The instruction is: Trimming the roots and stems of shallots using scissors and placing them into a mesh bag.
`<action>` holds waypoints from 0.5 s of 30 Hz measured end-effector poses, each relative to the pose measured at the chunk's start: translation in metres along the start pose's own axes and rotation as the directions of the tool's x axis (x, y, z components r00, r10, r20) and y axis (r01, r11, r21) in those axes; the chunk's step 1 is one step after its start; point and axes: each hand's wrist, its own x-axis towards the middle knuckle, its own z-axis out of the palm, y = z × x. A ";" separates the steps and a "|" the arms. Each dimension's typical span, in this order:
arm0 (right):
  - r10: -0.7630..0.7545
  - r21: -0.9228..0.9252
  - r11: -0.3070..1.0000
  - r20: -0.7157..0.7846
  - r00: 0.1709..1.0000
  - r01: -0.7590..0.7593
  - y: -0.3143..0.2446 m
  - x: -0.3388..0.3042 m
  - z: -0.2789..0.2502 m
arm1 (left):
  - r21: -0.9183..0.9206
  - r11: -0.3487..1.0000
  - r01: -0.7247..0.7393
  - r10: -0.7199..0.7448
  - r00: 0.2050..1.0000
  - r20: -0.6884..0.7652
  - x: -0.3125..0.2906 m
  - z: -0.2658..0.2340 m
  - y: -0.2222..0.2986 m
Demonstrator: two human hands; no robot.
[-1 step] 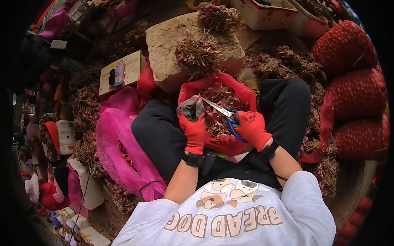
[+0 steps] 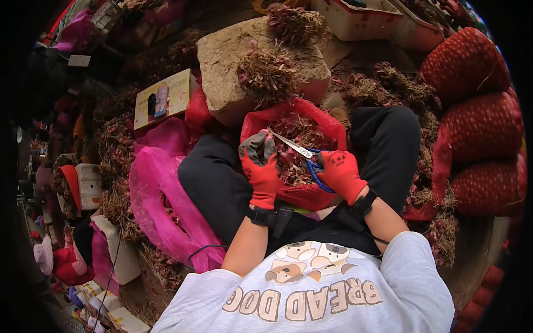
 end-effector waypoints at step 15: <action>-0.082 0.768 0.345 0.597 0.798 -0.540 -0.021 0.000 -0.021 | -0.594 0.730 0.338 -0.345 0.933 0.106 0.011 -0.005 -0.010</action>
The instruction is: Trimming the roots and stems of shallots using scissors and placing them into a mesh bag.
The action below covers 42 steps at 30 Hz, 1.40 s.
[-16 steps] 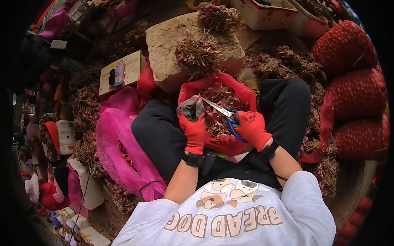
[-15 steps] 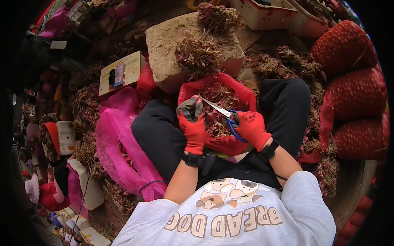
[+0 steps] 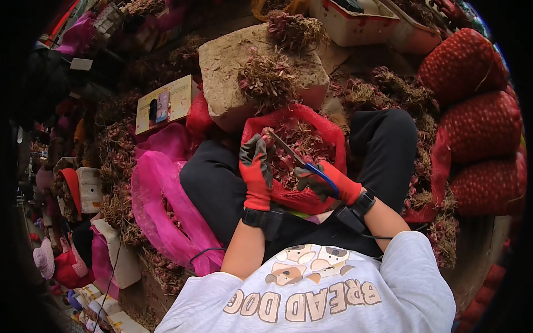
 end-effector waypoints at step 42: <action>-0.631 -0.971 0.230 -0.203 0.749 -0.070 0.017 0.005 -0.020 | 0.289 0.957 -0.029 0.022 0.999 0.029 -0.001 -0.003 -0.001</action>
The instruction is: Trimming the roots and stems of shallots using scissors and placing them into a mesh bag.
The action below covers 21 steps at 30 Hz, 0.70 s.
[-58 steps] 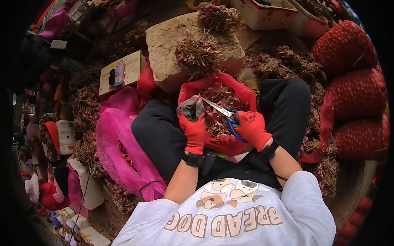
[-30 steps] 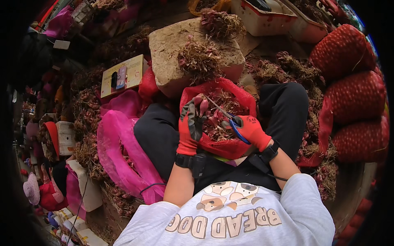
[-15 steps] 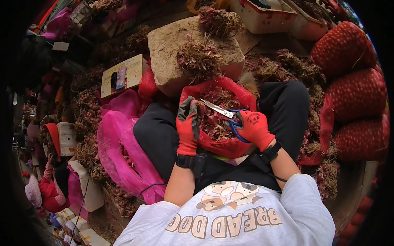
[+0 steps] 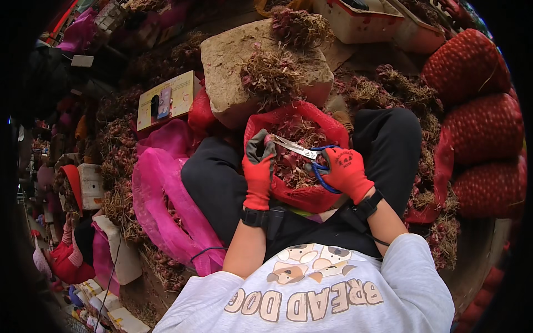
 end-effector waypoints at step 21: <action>0.174 0.199 0.954 0.239 0.955 -0.223 0.011 0.004 0.012 | 0.028 0.999 -0.034 0.033 0.999 0.027 -0.004 0.007 0.001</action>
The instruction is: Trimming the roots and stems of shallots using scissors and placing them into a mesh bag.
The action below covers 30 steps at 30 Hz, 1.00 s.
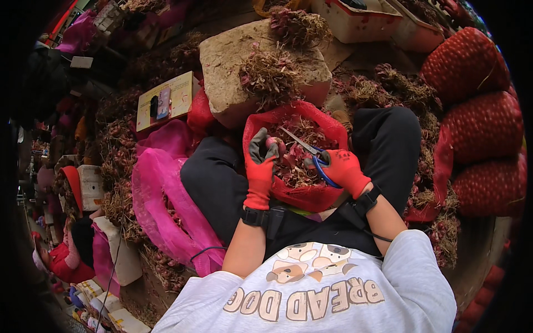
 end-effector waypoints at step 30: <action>-0.047 0.871 0.492 0.045 0.998 -0.016 -0.009 0.023 0.009 | 0.007 0.919 0.395 -0.372 0.860 0.348 -0.015 -0.002 -0.031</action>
